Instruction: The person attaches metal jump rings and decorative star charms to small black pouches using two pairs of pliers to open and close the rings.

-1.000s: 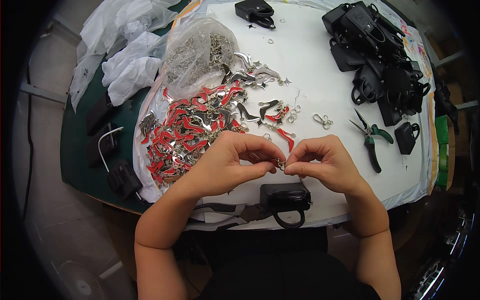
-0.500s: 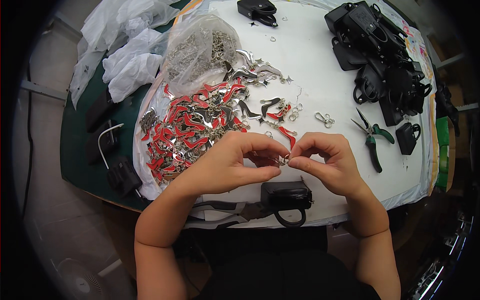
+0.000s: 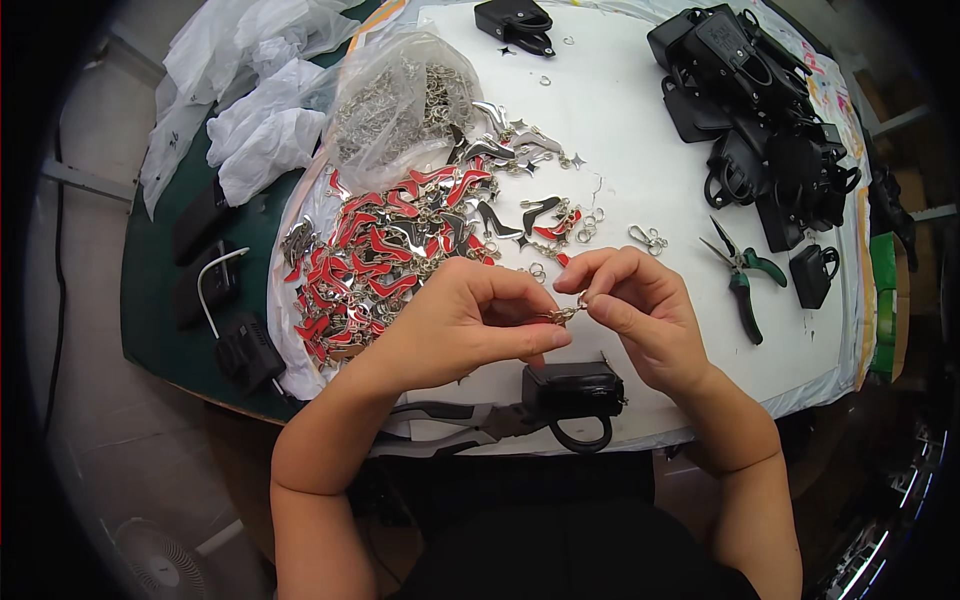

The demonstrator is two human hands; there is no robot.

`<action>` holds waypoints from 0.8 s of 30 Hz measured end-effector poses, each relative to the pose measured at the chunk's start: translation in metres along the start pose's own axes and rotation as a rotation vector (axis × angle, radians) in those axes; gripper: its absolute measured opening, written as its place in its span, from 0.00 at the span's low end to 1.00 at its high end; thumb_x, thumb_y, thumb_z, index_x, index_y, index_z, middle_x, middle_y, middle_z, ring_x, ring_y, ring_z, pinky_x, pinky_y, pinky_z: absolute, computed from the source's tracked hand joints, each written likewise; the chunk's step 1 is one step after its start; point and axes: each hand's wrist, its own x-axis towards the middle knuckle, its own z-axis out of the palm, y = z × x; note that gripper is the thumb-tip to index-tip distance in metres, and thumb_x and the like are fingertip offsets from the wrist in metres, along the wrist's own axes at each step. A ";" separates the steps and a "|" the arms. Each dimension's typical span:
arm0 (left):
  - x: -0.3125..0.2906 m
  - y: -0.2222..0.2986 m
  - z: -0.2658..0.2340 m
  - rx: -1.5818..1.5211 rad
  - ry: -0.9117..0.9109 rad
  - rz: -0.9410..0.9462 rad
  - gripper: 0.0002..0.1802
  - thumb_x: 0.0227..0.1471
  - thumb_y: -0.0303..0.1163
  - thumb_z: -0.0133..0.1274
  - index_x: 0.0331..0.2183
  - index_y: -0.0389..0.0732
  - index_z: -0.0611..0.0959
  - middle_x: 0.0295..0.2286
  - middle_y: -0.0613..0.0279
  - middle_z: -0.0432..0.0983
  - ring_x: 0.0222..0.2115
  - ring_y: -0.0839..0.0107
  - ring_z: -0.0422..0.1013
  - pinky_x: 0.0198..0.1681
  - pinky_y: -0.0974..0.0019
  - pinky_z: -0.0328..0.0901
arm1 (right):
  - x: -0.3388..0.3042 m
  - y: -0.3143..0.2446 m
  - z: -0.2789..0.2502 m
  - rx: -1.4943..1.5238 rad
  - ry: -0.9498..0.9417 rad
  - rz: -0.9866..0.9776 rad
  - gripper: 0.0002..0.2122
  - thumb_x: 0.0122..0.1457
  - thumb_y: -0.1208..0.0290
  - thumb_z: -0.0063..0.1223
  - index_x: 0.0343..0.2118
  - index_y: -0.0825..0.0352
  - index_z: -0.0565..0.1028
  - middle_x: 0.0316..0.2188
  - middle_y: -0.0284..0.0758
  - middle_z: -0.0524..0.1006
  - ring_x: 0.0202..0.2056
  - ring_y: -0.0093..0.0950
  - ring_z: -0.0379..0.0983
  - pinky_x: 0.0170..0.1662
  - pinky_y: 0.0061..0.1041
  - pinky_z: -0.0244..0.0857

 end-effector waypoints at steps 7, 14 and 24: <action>-0.014 0.015 -0.007 0.002 0.085 0.096 0.19 0.46 0.23 0.65 0.43 0.31 0.83 0.34 0.58 0.82 0.38 0.69 0.79 0.41 0.68 0.73 | 0.007 -0.004 -0.002 0.176 -0.080 0.030 0.03 0.67 0.72 0.48 0.37 0.63 0.68 0.46 0.41 0.77 0.46 0.24 0.71 0.53 0.29 0.61; -0.067 0.019 0.049 0.544 0.039 0.146 0.19 0.45 0.33 0.69 0.41 0.39 0.84 0.23 0.64 0.78 0.23 0.76 0.73 0.26 0.70 0.67 | 0.000 -0.031 -0.012 0.047 -0.213 0.025 0.02 0.69 0.73 0.44 0.38 0.63 0.65 0.38 0.41 0.79 0.34 0.20 0.72 0.39 0.22 0.63; -0.048 -0.021 0.082 0.544 0.369 0.504 0.13 0.49 0.32 0.66 0.32 0.36 0.79 0.27 0.58 0.75 0.27 0.67 0.73 0.29 0.64 0.66 | -0.026 -0.065 -0.013 -0.523 -0.545 -0.006 0.03 0.65 0.79 0.47 0.37 0.68 0.66 0.23 0.32 0.76 0.25 0.19 0.70 0.29 0.19 0.63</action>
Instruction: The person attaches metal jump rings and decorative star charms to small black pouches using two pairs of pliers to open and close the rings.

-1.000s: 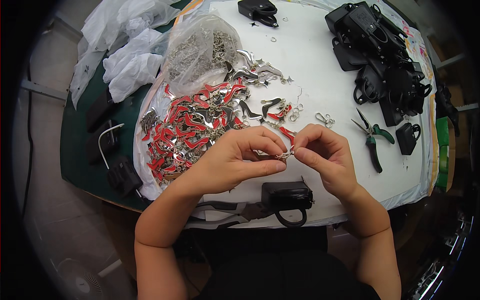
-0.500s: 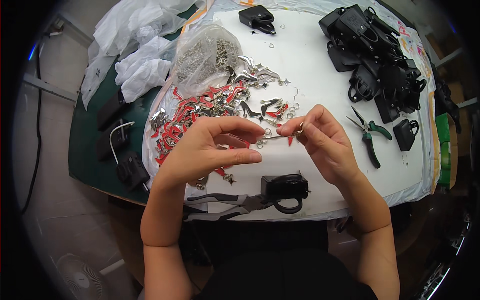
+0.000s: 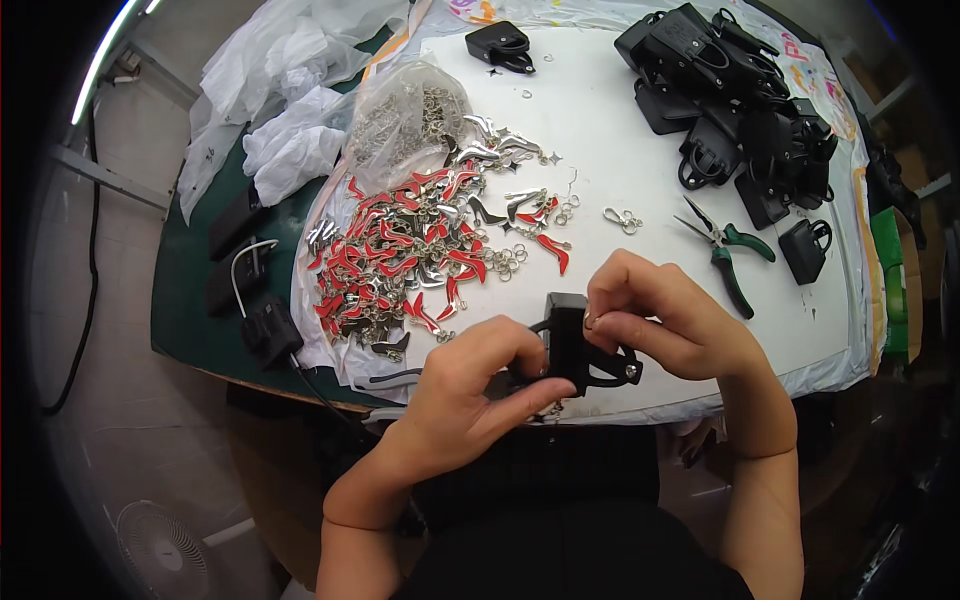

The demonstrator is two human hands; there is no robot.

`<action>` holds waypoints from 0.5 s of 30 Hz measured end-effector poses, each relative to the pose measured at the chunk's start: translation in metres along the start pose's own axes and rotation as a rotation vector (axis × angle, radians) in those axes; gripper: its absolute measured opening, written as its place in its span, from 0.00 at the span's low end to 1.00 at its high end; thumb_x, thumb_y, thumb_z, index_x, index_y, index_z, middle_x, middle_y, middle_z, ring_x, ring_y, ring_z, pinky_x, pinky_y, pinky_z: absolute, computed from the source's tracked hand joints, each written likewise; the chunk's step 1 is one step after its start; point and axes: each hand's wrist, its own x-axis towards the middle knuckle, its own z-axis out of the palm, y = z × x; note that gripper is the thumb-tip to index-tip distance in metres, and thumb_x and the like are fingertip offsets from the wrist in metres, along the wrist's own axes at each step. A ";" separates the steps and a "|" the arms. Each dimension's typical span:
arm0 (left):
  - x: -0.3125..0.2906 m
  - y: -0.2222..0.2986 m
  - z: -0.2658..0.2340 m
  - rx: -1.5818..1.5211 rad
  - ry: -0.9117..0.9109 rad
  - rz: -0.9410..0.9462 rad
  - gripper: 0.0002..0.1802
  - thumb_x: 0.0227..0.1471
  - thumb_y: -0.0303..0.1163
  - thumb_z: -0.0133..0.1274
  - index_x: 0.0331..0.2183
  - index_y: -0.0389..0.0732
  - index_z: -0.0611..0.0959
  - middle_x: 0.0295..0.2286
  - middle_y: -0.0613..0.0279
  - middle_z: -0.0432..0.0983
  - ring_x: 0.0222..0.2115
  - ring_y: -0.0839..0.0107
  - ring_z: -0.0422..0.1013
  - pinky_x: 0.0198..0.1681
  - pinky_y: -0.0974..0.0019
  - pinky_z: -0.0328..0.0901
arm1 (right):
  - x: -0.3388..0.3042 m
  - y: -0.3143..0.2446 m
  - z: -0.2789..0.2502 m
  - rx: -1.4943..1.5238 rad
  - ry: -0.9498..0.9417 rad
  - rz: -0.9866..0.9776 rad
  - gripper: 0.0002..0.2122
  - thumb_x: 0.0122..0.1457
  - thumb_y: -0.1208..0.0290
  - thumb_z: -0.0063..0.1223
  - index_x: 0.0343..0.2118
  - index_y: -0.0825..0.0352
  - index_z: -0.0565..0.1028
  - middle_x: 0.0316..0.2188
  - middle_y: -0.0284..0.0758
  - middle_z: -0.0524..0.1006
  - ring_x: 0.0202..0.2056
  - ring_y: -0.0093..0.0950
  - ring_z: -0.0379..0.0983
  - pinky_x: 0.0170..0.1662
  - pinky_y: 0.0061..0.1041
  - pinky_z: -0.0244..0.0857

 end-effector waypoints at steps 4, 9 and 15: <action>0.009 -0.009 0.031 -0.302 0.398 -0.080 0.08 0.54 0.21 0.59 0.38 0.33 0.79 0.34 0.58 0.80 0.34 0.73 0.78 0.39 0.73 0.70 | -0.023 -0.011 0.023 0.264 0.313 0.157 0.03 0.66 0.78 0.49 0.37 0.70 0.68 0.24 0.30 0.77 0.27 0.15 0.70 0.34 0.16 0.65; 0.012 -0.020 0.046 -0.336 0.366 -0.060 0.14 0.57 0.18 0.54 0.46 0.31 0.81 0.36 0.55 0.81 0.36 0.75 0.77 0.41 0.74 0.71 | -0.035 -0.008 0.051 0.371 0.342 0.255 0.03 0.63 0.77 0.54 0.37 0.70 0.74 0.27 0.31 0.79 0.26 0.12 0.71 0.29 0.14 0.64; 0.013 -0.023 0.051 -0.461 0.320 -0.108 0.13 0.56 0.19 0.56 0.44 0.30 0.81 0.35 0.57 0.82 0.36 0.76 0.77 0.40 0.74 0.71 | -0.029 0.014 0.044 -0.125 0.598 0.014 0.04 0.55 0.80 0.62 0.32 0.70 0.78 0.32 0.33 0.77 0.27 0.13 0.71 0.28 0.13 0.64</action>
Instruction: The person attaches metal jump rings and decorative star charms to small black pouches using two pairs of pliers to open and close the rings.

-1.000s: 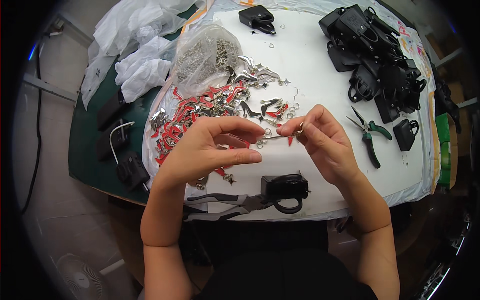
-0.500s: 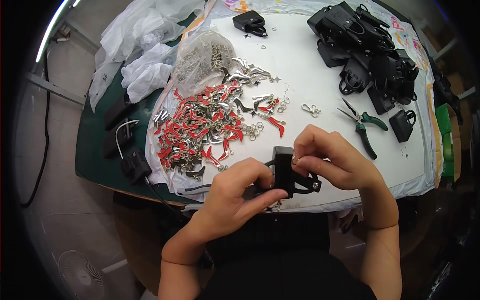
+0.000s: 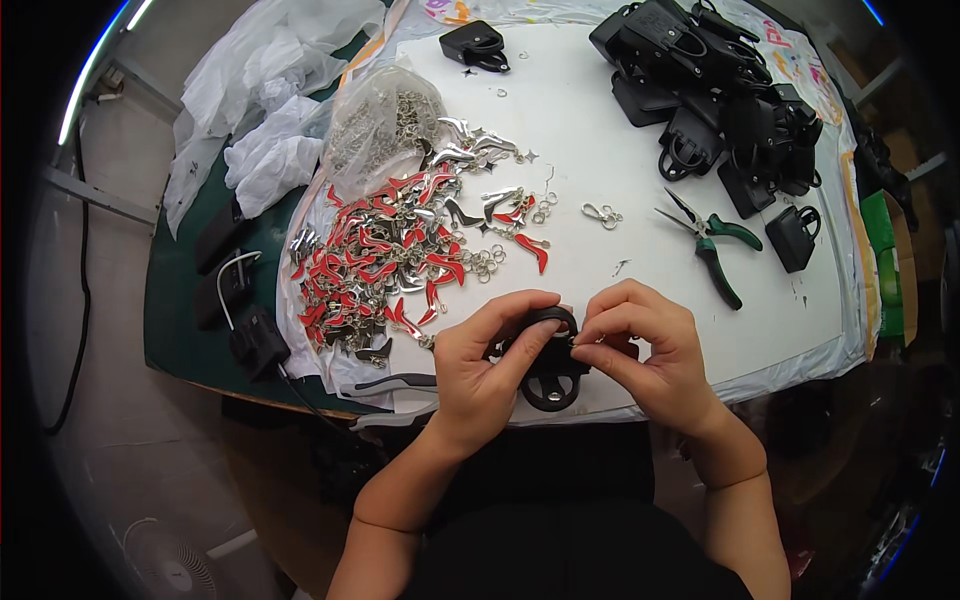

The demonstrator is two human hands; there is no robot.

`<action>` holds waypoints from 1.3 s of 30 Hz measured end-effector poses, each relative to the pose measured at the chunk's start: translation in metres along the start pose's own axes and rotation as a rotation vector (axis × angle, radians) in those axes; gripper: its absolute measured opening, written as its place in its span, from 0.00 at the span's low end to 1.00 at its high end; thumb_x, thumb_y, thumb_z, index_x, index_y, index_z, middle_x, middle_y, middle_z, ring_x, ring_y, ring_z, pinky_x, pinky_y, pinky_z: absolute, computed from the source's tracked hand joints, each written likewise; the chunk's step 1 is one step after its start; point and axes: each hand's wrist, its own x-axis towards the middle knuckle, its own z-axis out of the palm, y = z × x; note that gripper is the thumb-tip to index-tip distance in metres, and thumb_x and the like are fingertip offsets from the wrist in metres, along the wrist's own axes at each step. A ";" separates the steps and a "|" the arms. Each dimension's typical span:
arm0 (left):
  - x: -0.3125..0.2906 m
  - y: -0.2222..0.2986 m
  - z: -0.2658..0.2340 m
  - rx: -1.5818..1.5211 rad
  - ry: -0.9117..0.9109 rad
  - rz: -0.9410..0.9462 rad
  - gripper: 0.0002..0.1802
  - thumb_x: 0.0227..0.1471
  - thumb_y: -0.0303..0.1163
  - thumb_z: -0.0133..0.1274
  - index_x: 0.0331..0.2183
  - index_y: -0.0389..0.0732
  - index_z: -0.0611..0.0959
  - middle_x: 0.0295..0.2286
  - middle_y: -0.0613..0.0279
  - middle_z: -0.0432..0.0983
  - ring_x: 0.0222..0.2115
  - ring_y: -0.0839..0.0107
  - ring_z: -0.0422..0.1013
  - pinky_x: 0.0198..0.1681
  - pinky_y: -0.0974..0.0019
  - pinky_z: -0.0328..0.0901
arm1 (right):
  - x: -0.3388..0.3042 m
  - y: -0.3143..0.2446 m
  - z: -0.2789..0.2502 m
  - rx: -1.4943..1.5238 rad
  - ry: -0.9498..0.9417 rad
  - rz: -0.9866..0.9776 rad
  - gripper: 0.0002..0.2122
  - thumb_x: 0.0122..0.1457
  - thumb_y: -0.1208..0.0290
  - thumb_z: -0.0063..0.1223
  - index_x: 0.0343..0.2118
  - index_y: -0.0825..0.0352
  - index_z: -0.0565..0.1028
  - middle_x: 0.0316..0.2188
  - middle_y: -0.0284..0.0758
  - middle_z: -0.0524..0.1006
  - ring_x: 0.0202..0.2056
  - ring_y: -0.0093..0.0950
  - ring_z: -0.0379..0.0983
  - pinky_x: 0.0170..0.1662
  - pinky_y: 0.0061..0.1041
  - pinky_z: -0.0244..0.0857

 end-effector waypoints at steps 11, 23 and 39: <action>-0.003 -0.011 -0.007 -0.067 -0.024 0.024 0.13 0.53 0.17 0.59 0.43 0.31 0.81 0.34 0.58 0.82 0.36 0.76 0.77 0.41 0.74 0.71 | 0.002 0.029 0.020 0.313 0.142 0.048 0.05 0.52 0.82 0.64 0.32 0.70 0.80 0.31 0.33 0.77 0.27 0.16 0.71 0.29 0.16 0.65; -0.001 -0.015 -0.002 -0.108 0.070 0.018 0.12 0.53 0.15 0.58 0.42 0.29 0.82 0.35 0.58 0.81 0.37 0.75 0.77 0.43 0.74 0.72 | 0.001 0.033 0.024 -0.177 0.217 -0.229 0.11 0.50 0.84 0.65 0.38 0.70 0.83 0.33 0.37 0.79 0.30 0.24 0.76 0.31 0.20 0.70; -0.007 -0.019 -0.004 0.091 0.031 0.228 0.14 0.49 0.16 0.61 0.41 0.30 0.83 0.34 0.53 0.82 0.33 0.70 0.79 0.38 0.71 0.72 | 0.005 0.035 0.023 -0.029 0.205 -0.166 0.09 0.49 0.82 0.68 0.34 0.71 0.82 0.29 0.36 0.79 0.27 0.21 0.75 0.29 0.18 0.69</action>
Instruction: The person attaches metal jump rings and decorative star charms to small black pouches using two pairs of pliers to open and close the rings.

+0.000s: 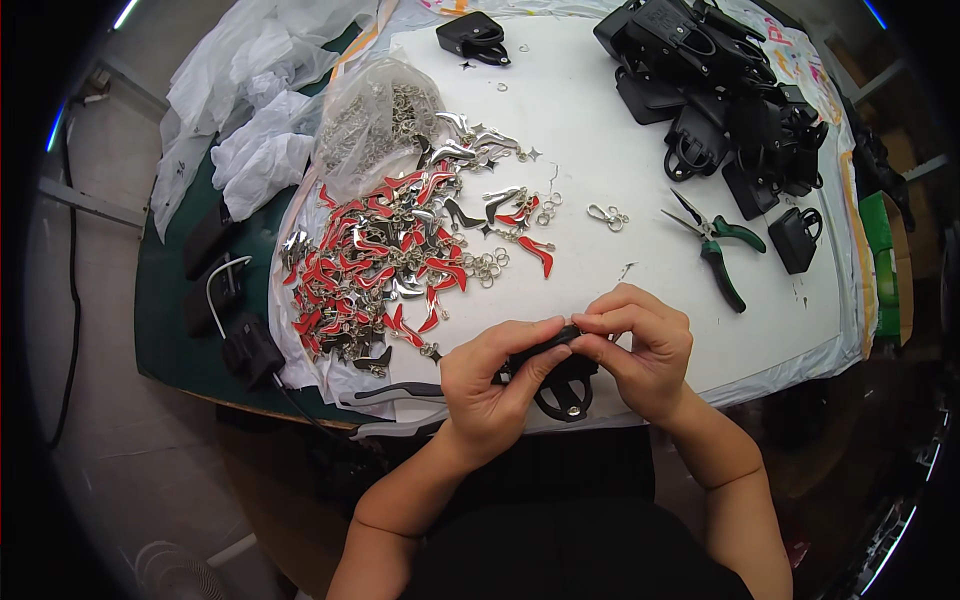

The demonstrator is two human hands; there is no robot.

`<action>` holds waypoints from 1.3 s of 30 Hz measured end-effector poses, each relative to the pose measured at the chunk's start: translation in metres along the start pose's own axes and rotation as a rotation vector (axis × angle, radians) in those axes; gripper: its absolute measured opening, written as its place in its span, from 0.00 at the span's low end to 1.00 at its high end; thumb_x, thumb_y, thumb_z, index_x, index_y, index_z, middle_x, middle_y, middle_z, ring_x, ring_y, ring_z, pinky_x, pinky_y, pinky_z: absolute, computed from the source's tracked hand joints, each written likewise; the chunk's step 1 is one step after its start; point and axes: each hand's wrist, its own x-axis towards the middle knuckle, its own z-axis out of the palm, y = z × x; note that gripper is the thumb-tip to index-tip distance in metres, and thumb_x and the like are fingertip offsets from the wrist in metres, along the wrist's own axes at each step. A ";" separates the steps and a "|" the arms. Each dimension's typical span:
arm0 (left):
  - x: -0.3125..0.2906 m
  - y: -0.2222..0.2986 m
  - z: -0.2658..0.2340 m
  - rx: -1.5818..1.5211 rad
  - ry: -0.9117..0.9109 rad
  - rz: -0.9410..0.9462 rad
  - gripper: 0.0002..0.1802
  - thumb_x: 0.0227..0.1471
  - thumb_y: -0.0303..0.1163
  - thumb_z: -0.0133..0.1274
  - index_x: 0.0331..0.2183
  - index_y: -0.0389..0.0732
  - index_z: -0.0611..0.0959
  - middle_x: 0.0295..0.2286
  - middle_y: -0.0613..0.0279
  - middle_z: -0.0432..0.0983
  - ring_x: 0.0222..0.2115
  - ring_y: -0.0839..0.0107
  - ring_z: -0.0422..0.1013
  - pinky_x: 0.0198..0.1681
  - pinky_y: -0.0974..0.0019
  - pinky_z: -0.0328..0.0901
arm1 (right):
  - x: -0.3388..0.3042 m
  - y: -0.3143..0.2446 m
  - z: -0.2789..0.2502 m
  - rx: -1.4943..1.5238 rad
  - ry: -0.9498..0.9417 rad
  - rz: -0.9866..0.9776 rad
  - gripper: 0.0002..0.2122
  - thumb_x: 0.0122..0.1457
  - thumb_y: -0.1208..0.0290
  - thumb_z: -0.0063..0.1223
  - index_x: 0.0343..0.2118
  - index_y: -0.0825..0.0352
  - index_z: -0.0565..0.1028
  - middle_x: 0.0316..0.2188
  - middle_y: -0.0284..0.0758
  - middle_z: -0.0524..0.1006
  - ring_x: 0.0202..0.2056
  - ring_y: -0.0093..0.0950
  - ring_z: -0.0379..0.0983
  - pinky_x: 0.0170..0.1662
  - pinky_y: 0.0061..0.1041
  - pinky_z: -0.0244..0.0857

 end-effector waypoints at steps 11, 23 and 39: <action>0.004 0.001 -0.004 -0.086 -0.059 -0.047 0.14 0.46 0.17 0.64 0.38 0.31 0.83 0.32 0.54 0.82 0.30 0.72 0.79 0.35 0.73 0.72 | 0.003 -0.027 -0.019 0.314 -0.195 0.305 0.08 0.55 0.81 0.61 0.39 0.71 0.81 0.33 0.35 0.79 0.30 0.18 0.73 0.32 0.17 0.66; 0.002 0.002 0.005 0.332 -0.028 0.556 0.18 0.42 0.13 0.61 0.39 0.32 0.81 0.35 0.48 0.82 0.35 0.55 0.81 0.39 0.58 0.77 | 0.001 -0.053 -0.017 -0.361 -0.148 -0.061 0.08 0.47 0.79 0.65 0.30 0.66 0.77 0.33 0.32 0.77 0.37 0.32 0.70 0.43 0.31 0.61; -0.037 0.041 -0.109 1.046 -0.496 0.138 0.18 0.33 0.33 0.71 0.27 0.36 0.79 0.42 0.53 0.75 0.42 0.52 0.71 0.42 0.54 0.69 | 0.015 -0.071 -0.037 -0.460 -0.542 -0.145 0.10 0.47 0.79 0.63 0.33 0.68 0.75 0.33 0.33 0.74 0.36 0.33 0.69 0.39 0.31 0.61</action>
